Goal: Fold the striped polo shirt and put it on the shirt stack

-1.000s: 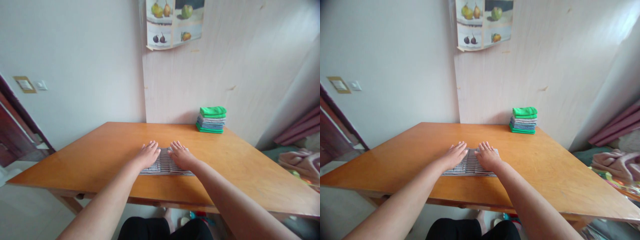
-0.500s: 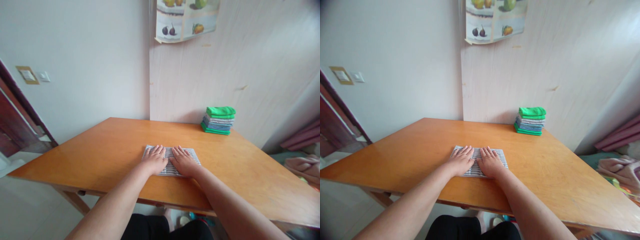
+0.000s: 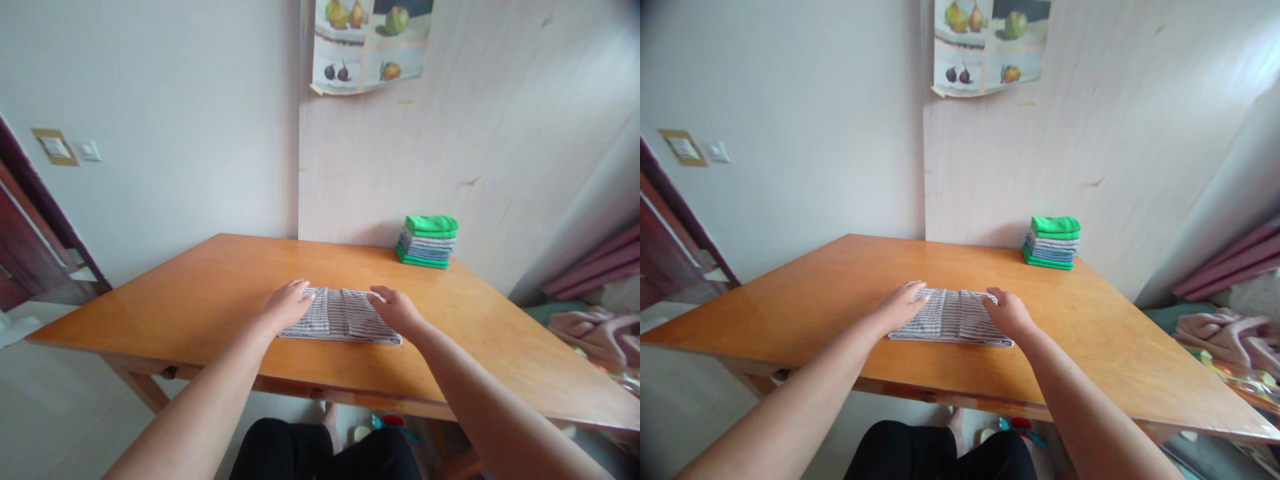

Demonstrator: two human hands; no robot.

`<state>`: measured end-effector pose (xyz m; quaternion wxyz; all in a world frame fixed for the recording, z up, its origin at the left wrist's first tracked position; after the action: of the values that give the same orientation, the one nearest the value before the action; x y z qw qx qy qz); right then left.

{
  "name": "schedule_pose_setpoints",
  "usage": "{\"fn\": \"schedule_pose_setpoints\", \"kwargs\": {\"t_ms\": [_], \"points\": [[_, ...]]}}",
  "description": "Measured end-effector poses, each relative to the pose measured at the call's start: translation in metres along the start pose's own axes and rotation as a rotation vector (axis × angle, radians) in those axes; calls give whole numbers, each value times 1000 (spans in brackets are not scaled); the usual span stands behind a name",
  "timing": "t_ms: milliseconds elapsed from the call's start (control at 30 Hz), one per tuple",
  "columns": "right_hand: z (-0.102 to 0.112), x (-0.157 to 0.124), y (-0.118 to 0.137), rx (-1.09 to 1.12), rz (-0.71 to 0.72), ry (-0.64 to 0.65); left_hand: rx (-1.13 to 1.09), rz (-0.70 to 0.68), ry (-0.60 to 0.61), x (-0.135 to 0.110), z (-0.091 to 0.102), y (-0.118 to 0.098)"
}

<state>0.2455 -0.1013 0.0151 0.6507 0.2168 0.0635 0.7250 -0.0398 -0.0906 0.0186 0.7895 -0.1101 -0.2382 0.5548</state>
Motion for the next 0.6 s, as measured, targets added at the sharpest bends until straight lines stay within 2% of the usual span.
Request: {"fn": "schedule_pose_setpoints", "kwargs": {"t_ms": [133,300,433,533,600], "points": [[9,-21,-29,-32,-137,25,7,75,-50,-13,3,20],[5,-34,-48,-43,-211,55,-61,124,-113,-21,-6,27],[5,-33,-46,-28,-231,65,-47,299,-154,-20,-2,26],[10,-31,-38,-20,-212,31,-30,448,-84,-22,10,25],[13,-30,-33,-18,-180,15,-46,490,-16,-24,17,25]]}}
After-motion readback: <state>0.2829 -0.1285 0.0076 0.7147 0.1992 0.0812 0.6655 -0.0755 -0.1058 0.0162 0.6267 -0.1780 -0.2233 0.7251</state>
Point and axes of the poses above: each hand's wrist, its own x-axis towards the middle knuckle, its own z-axis out of the back of the hand, y = z × x, the point moved 1 cm from there along x, towards the middle knuckle, and after that the axes turned 7 degrees about -x, right-handed, at the moved point
